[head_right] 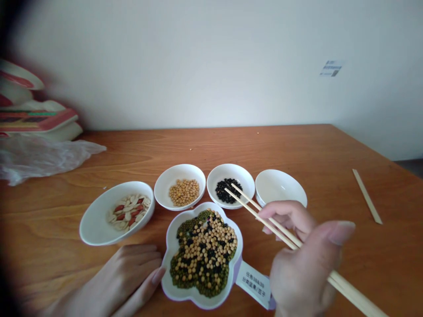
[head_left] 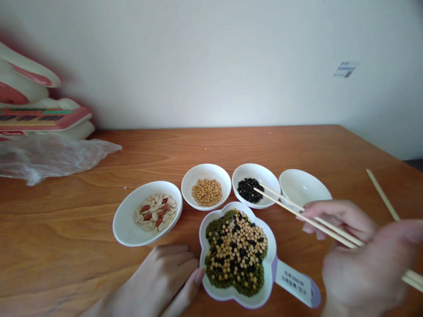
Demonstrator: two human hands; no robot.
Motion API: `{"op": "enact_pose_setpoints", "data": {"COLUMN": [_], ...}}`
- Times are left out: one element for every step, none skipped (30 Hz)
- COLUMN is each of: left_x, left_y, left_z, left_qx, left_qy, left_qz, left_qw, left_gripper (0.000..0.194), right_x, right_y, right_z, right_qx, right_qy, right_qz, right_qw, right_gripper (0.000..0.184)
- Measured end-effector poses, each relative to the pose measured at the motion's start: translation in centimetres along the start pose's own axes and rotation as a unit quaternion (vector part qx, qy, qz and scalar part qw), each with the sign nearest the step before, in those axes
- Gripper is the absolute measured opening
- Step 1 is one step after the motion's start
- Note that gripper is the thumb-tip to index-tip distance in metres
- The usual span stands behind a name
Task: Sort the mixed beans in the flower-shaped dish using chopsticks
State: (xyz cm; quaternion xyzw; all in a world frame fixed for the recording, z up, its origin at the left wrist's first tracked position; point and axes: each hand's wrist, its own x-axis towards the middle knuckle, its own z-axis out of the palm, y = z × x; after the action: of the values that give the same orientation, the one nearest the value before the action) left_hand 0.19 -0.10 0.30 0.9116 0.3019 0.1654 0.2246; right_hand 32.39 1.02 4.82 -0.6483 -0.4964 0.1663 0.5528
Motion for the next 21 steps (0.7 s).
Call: {"op": "enact_pose_setpoints", "data": {"left_x": [0.0,0.1,0.1,0.1,0.0,0.0,0.0,-0.1,-0.1,-0.1,-0.2,-0.2,-0.2,-0.2,-0.2,-0.2,-0.1,-0.1,-0.1,-0.1,0.0], "left_y": [0.0,0.1,0.1,0.1,0.0,0.0,-0.1,-0.2,-0.2,-0.3,-0.3,-0.3,-0.3,-0.3,-0.3,-0.2,-0.2,-0.2,-0.2,-0.2,-0.2], "left_z": [0.0,0.0,0.0,0.1,0.1,0.2,0.3,0.4,0.5,0.5,0.6,0.5,0.5,0.5,0.4,0.4,0.4,0.4,0.4,0.4,0.4], "left_qx": [0.0,-0.001,-0.001,-0.002,-0.002,-0.001,-0.001,-0.002,-0.005,-0.007,-0.008,-0.008,-0.007,-0.005,-0.003,-0.003,-0.003,-0.004,-0.004,-0.004,-0.005], "left_qy": [0.002,0.002,0.001,0.003,0.004,0.008,0.011,0.011,0.012,0.011,0.01,0.011,0.012,0.013,0.014,0.015,0.017,0.018,0.02,0.022,0.023], "left_qz": [0.0,0.001,0.001,0.001,0.001,0.002,0.003,0.004,0.004,0.004,0.004,0.003,0.003,0.004,0.004,0.005,0.007,0.009,0.01,0.012,0.013], "left_qw": [1.0,1.0,1.0,1.0,1.0,1.0,1.0,1.0,1.0,1.0,1.0,1.0,1.0,1.0,1.0,1.0,1.0,1.0,1.0,1.0,1.0], "left_gripper": [0.041,0.041,0.042,0.042,0.041,0.04,0.039,0.038,0.037,0.036,0.036,0.035,0.035,0.035,0.035,0.035,0.035,0.034,0.034,0.034,0.034], "right_x": [-0.1,-0.2,-0.4,-0.5,-0.5,-0.6,-0.6,-0.6,-0.7,-0.8,-0.9,-1.1,-1.3,-1.5,-1.7,-1.8,-1.9,-2.0,-2.0,-1.9,-1.9], "right_y": [-0.9,-1.6,-2.1,-2.4,-2.4,-2.2,-1.8,-1.4,-1.0,-0.7,-0.6,-0.6,-0.8,-1.2,-1.6,-2.0,-2.4,-2.7,-2.9,-3.0,-3.0], "right_z": [0.4,0.7,0.7,0.7,0.5,0.4,0.3,0.3,0.3,0.5,0.8,1.1,1.4,1.6,1.9,2.1,2.3,2.4,2.5,2.6,2.7], "right_qx": [0.002,0.004,0.008,0.015,0.025,0.035,0.043,0.049,0.051,0.052,0.052,0.052,0.053,0.051,0.048,0.045,0.042,0.04,0.036,0.031,0.025], "right_qy": [0.015,0.023,0.024,0.011,-0.013,-0.049,-0.092,-0.138,-0.187,-0.232,-0.264,-0.283,-0.296,-0.301,-0.3,-0.299,-0.301,-0.305,-0.31,-0.315,-0.319], "right_qz": [0.015,0.011,0.007,-0.002,-0.015,-0.027,-0.038,-0.046,-0.047,-0.044,-0.035,-0.021,-0.01,0.0,0.007,0.009,0.008,0.002,-0.003,-0.007,-0.01], "right_qw": [1.0,1.0,1.0,1.0,0.999,0.998,0.994,0.988,0.98,0.97,0.962,0.957,0.954,0.952,0.953,0.953,0.953,0.951,0.95,0.949,0.947], "right_gripper": [0.096,0.096,0.095,0.095,0.095,0.094,0.092,0.091,0.089,0.088,0.089,0.089,0.09,0.089,0.087,0.085,0.083,0.081,0.081,0.081,0.082]}}
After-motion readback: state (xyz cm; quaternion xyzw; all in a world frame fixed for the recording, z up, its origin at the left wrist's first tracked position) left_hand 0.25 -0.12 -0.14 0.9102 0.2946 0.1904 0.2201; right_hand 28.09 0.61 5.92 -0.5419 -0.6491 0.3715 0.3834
